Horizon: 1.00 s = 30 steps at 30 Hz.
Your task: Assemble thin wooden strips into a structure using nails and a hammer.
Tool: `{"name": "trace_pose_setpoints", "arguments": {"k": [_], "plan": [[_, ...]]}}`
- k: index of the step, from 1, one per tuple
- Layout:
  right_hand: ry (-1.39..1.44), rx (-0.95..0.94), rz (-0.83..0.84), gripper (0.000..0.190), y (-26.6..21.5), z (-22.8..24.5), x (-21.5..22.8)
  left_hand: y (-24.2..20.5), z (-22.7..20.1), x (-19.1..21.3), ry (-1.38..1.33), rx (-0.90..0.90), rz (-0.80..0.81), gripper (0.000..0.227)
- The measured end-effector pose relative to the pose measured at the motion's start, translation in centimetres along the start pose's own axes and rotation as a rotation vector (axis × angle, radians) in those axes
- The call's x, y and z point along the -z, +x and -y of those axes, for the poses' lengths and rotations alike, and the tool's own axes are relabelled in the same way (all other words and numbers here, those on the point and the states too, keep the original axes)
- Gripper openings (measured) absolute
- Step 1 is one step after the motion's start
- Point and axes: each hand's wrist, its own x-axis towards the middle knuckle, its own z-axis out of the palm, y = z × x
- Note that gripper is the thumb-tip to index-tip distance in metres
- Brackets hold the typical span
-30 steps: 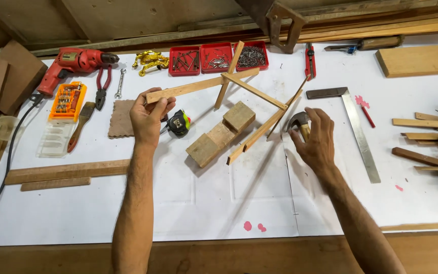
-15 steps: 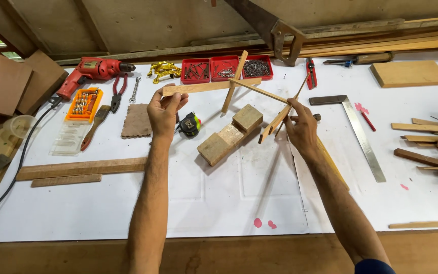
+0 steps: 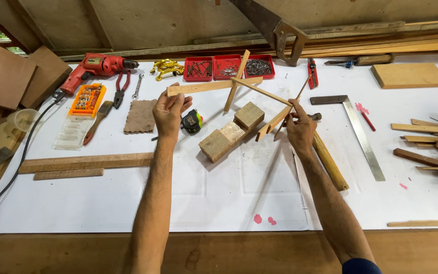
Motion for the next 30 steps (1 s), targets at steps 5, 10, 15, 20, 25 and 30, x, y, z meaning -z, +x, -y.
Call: {"name": "trace_pose_setpoints", "arguments": {"k": [5,10,15,20,25,30], "plan": [[-0.008,0.015,-0.011,0.049,-0.1,-0.7,-0.3,-0.5,0.2,0.2,0.030,0.012,-0.020,0.038],[-0.017,0.025,-0.031,0.048,0.0,-0.9,-0.6,-0.3,1.5,0.5,-0.010,0.007,-0.041,0.035],[-0.028,0.083,-0.061,0.047,0.1,-1.5,-0.9,-0.7,2.3,0.4,-0.093,-0.008,-0.090,0.027],[-0.011,0.065,-0.050,0.046,-0.1,-1.1,-0.7,-1.4,1.9,0.3,-0.048,0.024,-0.095,0.028],[-0.011,0.048,-0.041,0.046,0.0,-1.5,-0.7,-1.6,1.7,0.6,-0.020,0.048,-0.069,0.028],[-0.021,0.062,-0.053,0.048,0.0,-1.3,-0.7,-2.7,2.0,0.3,0.009,0.114,-0.067,0.033]]}}
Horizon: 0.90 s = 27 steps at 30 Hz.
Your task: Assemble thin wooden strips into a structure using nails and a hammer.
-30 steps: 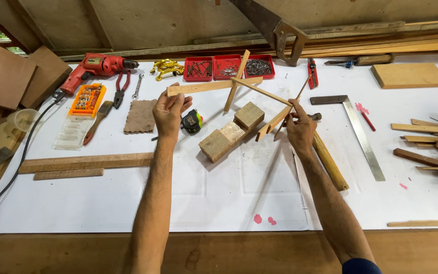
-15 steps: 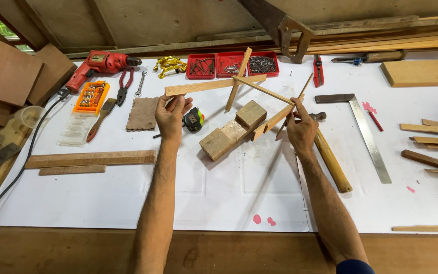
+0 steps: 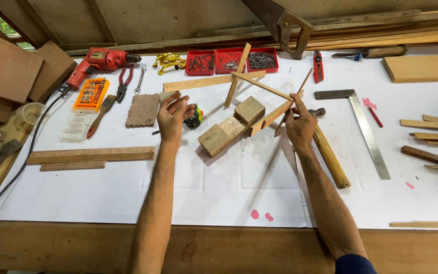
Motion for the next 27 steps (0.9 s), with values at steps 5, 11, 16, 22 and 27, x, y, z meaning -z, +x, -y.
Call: {"name": "trace_pose_setpoints", "arguments": {"k": [5,11,16,22,27], "plan": [[0.017,-0.017,0.006,0.048,-0.1,0.1,0.1,-3.7,1.7,-2.4,0.585,-0.064,0.067,0.045],[0.044,-0.025,0.015,0.047,-0.3,0.1,0.1,-8.4,2.8,-5.8,1.191,-0.215,0.334,0.065],[0.017,0.009,-0.010,0.046,-0.3,0.8,0.3,-9.1,1.4,-5.6,1.294,-0.223,0.432,0.066],[-0.008,-0.017,-0.010,0.046,-1.3,2.3,-0.1,-9.9,-1.4,-6.3,1.294,-0.200,0.575,0.063],[-0.022,0.086,-0.034,0.048,-2.0,2.1,-0.8,-9.4,4.3,-9.2,1.005,-0.387,0.342,0.058]]}}
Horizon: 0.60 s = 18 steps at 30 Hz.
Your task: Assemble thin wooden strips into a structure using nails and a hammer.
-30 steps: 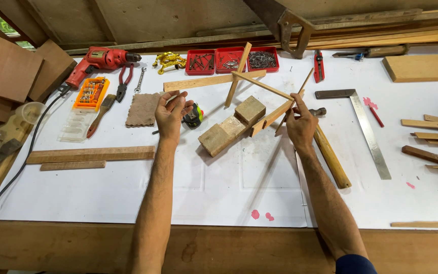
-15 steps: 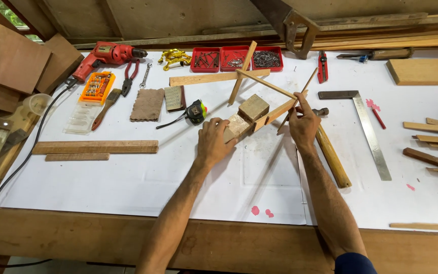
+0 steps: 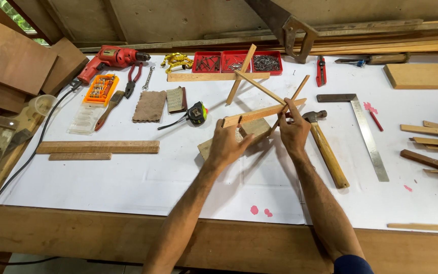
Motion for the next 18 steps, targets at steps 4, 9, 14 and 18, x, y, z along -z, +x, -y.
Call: {"name": "trace_pose_setpoints", "arguments": {"k": [4,9,14,18], "plan": [[0.018,0.027,-0.023,0.047,-0.2,1.2,0.4,2.6,-2.5,-3.3,-0.107,0.168,0.037,0.055],[0.059,0.045,-0.050,0.045,-0.7,2.6,0.4,4.8,-6.3,-4.7,-0.815,0.469,-0.053,0.053],[0.036,0.067,-0.003,0.047,-0.8,2.8,1.1,5.3,-5.0,-6.6,-0.815,0.513,-0.066,0.037],[-0.035,0.109,0.062,0.055,-0.6,3.4,3.4,5.4,-2.8,-7.8,-1.013,0.318,-0.047,0.028]]}}
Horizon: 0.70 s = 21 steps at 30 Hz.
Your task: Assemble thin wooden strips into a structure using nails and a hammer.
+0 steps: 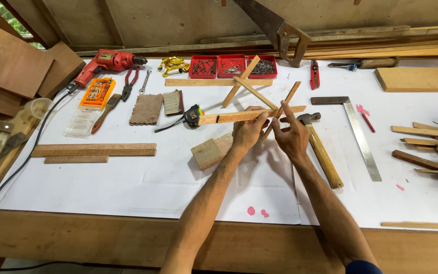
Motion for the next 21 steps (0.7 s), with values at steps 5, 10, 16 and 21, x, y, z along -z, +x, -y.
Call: {"name": "trace_pose_setpoints", "arguments": {"k": [5,10,16,21], "plan": [[0.000,-0.171,-0.069,0.043,2.1,-5.1,1.5,1.4,-0.2,3.0,0.027,-0.046,0.159,0.025],[-0.266,-0.147,0.109,0.037,6.2,-8.6,0.9,3.1,-1.2,6.2,0.018,0.020,0.416,0.027],[-0.355,-0.099,0.357,0.060,10.3,-13.9,-2.6,6.0,-4.7,8.6,0.111,0.081,0.641,0.032],[-0.094,-0.330,0.468,0.069,13.4,-11.4,-3.0,7.3,-8.3,9.7,0.051,0.241,0.785,0.034]]}}
